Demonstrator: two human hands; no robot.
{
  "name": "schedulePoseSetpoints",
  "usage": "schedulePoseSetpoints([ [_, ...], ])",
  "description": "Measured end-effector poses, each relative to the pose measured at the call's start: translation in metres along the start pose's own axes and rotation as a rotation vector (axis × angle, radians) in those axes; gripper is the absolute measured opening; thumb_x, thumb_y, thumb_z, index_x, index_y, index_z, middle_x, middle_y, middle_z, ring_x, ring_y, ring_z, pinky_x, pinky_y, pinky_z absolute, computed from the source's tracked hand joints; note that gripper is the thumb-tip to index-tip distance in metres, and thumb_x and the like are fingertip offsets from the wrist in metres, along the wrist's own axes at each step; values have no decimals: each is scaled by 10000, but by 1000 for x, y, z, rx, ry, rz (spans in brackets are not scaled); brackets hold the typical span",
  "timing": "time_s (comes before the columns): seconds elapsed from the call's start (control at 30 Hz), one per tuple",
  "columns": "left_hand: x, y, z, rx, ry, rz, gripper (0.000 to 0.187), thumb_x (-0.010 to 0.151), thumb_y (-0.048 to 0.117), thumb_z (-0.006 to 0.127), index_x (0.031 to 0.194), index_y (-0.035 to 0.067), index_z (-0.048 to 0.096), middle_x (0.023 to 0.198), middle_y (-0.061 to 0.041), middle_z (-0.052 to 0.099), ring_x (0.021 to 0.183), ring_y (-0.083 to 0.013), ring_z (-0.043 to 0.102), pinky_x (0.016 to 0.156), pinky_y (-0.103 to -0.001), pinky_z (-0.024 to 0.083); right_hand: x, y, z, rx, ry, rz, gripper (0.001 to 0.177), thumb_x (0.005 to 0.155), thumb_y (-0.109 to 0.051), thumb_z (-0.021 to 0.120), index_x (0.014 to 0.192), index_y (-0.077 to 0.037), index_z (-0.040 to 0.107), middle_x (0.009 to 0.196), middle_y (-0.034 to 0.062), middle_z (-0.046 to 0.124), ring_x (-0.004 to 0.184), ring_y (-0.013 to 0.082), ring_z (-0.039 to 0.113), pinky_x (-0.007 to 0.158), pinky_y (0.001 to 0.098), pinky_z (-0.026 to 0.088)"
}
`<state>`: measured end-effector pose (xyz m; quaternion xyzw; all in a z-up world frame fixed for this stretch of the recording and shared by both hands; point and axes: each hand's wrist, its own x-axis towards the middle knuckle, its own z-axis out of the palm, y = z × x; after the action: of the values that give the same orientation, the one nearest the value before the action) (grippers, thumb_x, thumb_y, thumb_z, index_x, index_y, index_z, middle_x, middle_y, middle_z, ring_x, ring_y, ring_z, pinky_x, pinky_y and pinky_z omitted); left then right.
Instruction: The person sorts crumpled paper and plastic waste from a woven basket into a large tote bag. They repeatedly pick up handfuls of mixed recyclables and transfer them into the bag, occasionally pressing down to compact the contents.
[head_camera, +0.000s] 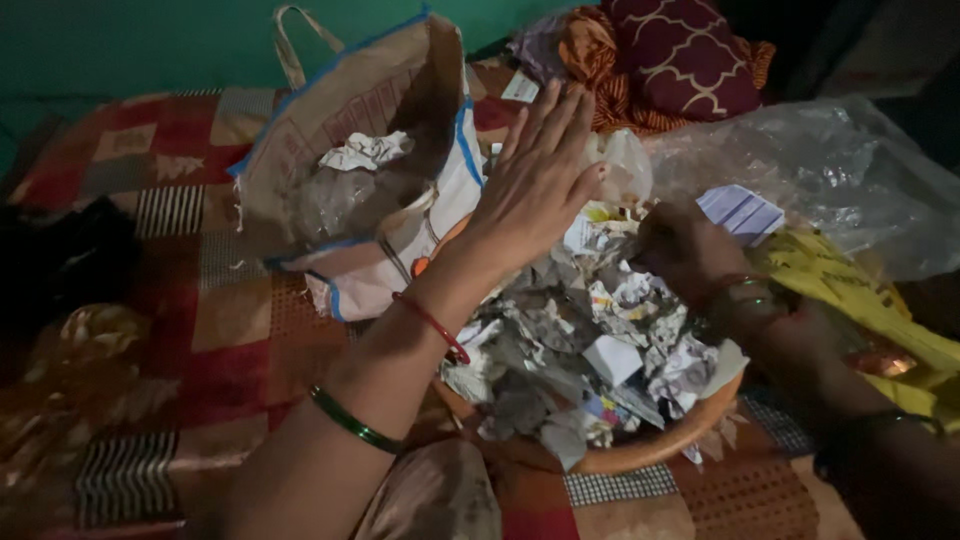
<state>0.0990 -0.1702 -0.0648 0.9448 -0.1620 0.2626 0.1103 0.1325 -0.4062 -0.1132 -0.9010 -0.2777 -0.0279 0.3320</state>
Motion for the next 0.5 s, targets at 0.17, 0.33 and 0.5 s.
schedulePoseSetpoints([
  [0.17, 7, -21, 11, -7, -14, 13, 678, 1104, 405, 407, 1602, -24, 240, 1680, -192, 245, 1583, -321, 109, 1290, -491, 128, 3, 11, 28, -47, 51, -120, 226, 833, -144, 706, 1049, -84, 727, 942, 144, 732, 870, 302, 716, 780, 408, 555],
  [0.33, 13, -28, 31, -48, -29, 33, 685, 1114, 425, 375, 1614, -21, 230, 1694, -181, 239, 1597, -307, 111, 1316, -479, 125, -4, 30, 47, 41, -18, -13, 378, 808, -186, 741, 1171, -105, 673, 1032, 116, 743, 935, 275, 731, 797, 405, 566],
  [0.5, 18, -35, 41, -41, -44, 32, 694, 1112, 446, 373, 1609, -10, 210, 1697, -174, 224, 1594, -304, 95, 1302, -477, 102, 2, 28, 48, 99, 25, 102, 417, 814, -185, 748, 1205, -100, 631, 1069, 109, 745, 971, 252, 737, 820, 392, 567],
])
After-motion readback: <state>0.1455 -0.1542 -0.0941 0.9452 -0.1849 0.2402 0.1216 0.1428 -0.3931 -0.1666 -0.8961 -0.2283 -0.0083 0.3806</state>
